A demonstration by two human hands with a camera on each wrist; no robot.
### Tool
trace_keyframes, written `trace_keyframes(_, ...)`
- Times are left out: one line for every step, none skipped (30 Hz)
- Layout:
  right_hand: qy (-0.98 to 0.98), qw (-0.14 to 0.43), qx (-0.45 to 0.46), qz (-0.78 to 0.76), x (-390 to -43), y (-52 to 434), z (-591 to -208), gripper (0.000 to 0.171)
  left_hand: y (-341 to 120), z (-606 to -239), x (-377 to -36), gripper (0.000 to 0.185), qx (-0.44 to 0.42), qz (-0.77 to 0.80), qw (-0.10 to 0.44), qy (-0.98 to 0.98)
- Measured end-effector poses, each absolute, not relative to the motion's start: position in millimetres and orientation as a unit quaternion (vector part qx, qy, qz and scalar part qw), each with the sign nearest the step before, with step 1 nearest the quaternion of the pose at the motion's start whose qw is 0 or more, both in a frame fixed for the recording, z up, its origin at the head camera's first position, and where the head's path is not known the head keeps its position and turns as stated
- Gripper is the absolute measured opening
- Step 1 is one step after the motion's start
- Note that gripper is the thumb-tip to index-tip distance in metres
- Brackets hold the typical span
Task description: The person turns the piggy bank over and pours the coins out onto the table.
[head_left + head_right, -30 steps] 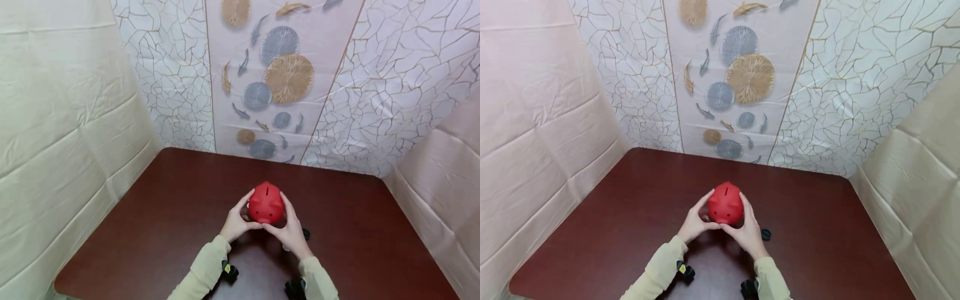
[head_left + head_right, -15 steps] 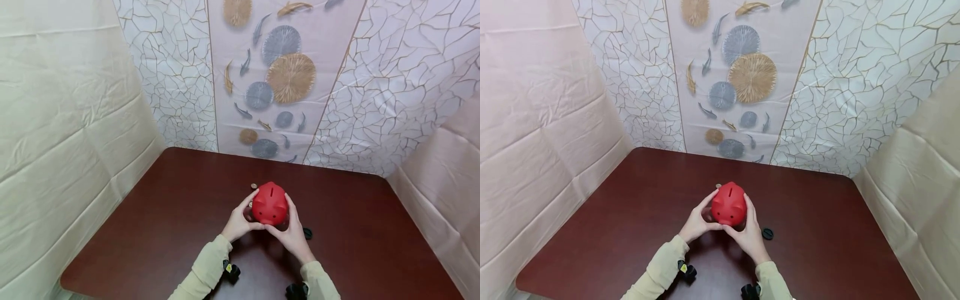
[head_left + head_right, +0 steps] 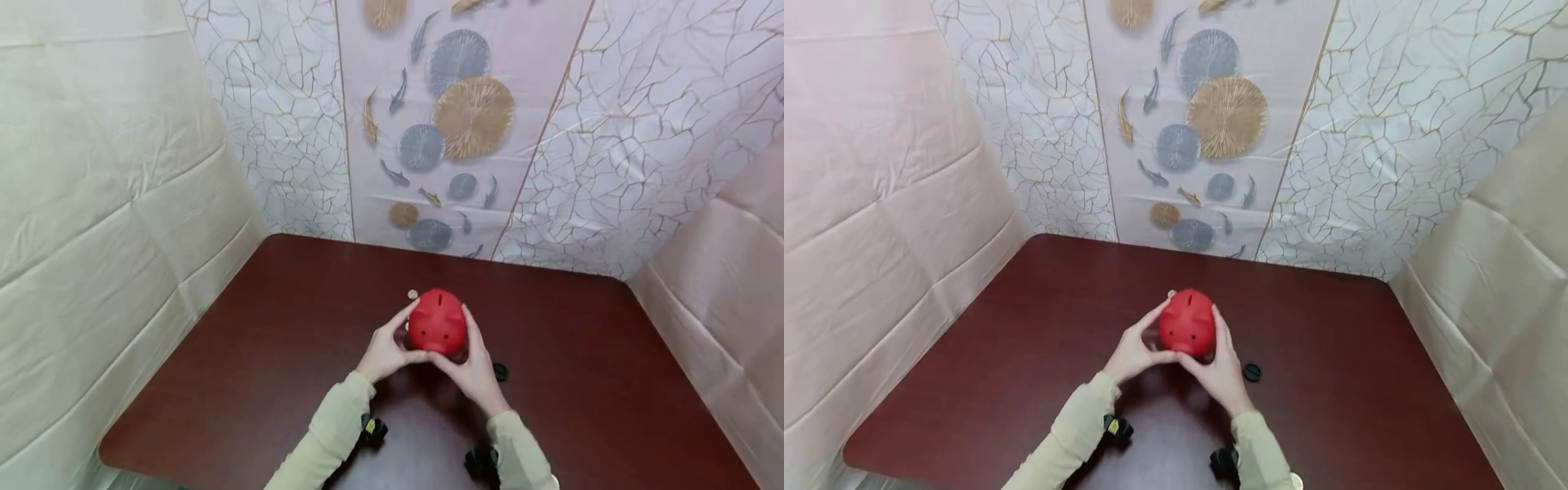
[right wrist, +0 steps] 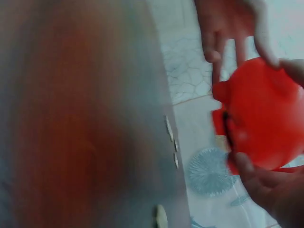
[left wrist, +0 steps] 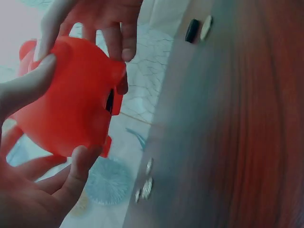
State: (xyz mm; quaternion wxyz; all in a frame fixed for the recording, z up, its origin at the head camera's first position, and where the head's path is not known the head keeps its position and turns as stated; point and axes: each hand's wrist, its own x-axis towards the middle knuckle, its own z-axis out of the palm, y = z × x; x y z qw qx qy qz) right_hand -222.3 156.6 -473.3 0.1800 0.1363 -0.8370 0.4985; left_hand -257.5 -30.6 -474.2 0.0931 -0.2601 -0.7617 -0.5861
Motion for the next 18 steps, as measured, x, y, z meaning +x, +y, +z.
trace_keyframes(-0.84, 0.158, 0.121, 0.505, -221.9, 156.6, -476.1, 0.102, -31.1, -476.7, -257.5, 0.093, -0.248, -0.585, 0.074, -0.769)
trace_keyframes(-0.837, 0.144, 0.115, 0.515, -221.0, 156.9, -478.2, 0.101, -31.8, -477.4, -257.0, 0.093, -0.241, -0.584, 0.06, -0.773)
trace_keyframes(-0.832, 0.139, 0.112, 0.524, -220.7, 157.0, -479.3, 0.102, -32.1, -477.4, -256.6, 0.093, -0.239, -0.584, 0.051, -0.774)
trace_keyframes(-0.827, 0.14, 0.112, 0.534, -220.4, 157.1, -478.9, 0.102, -32.2, -476.3, -256.8, 0.092, -0.238, -0.584, 0.047, -0.775)
trace_keyframes(-0.821, 0.145, 0.115, 0.54, -220.8, 157.2, -477.9, 0.103, -31.8, -475.5, -258.0, 0.092, -0.241, -0.585, 0.052, -0.773)
trace_keyframes(-0.818, 0.153, 0.12, 0.541, -221.3, 157.2, -476.2, 0.102, -31.4, -474.4, -258.8, 0.092, -0.244, -0.588, 0.058, -0.769)
trace_keyframes(-0.815, 0.159, 0.127, 0.542, -221.7, 157.1, -474.6, 0.102, -31.2, -473.4, -259.2, 0.092, -0.247, -0.588, 0.068, -0.767)
trace_keyframes(-0.815, 0.165, 0.133, 0.54, -221.9, 157.1, -473.4, 0.103, -31.0, -473.1, -259.2, 0.092, -0.252, -0.591, 0.079, -0.762)
trace_keyframes(-0.815, 0.174, 0.139, 0.536, -221.8, 156.7, -472.2, 0.104, -31.4, -468.5, -255.5, 0.091, -0.258, -0.594, 0.088, -0.757)
trace_keyframes(-0.814, 0.183, 0.147, 0.531, -221.5, 156.4, -471.6, 0.105, -31.5, -464.8, -251.8, 0.091, -0.264, -0.598, 0.1, -0.75)
trace_keyframes(-0.812, 0.196, 0.16, 0.526, -220.7, 156.1, -470.8, 0.106, -31.5, -463.9, -249.8, 0.09, -0.274, -0.599, 0.117, -0.743)
trace_keyframes(-0.809, 0.211, 0.174, 0.521, -219.6, 156.0, -469.9, 0.107, -31.7, -463.2, -248.1, 0.09, -0.289, -0.597, 0.135, -0.736)
trace_keyframes(-0.803, 0.228, 0.19, 0.517, -218.8, 156.4, -469.3, 0.109, -31.7, -462.3, -246.8, 0.09, -0.305, -0.597, 0.148, -0.727)
trace_keyframes(-0.796, 0.246, 0.206, 0.514, -217.8, 157.0, -468.5, 0.109, -31.5, -461.1, -245.9, 0.09, -0.319, -0.599, 0.155, -0.718)
trace_keyframes(-0.791, 0.257, 0.214, 0.512, -217.8, 158.0, -468.6, 0.109, -31.2, -459.9, -245.6, 0.091, -0.326, -0.601, 0.153, -0.714)
trace_keyframes(-0.79, 0.258, 0.215, 0.513, -218.4, 159.5, -469.1, 0.109, -30.1, -464.3, -249.7, 0.092, -0.326, -0.601, 0.149, -0.714)
trace_keyframes(-0.792, 0.252, 0.209, 0.516, -219.5, 161.2, -470.1, 0.108, -29.3, -468.0, -253.7, 0.094, -0.323, -0.603, 0.136, -0.716)
trace_keyframes(-0.793, 0.236, 0.198, 0.525, -221.5, 163.1, -472.8, 0.107, -28.5, -470.3, -256.2, 0.093, -0.313, -0.607, 0.113, -0.721)
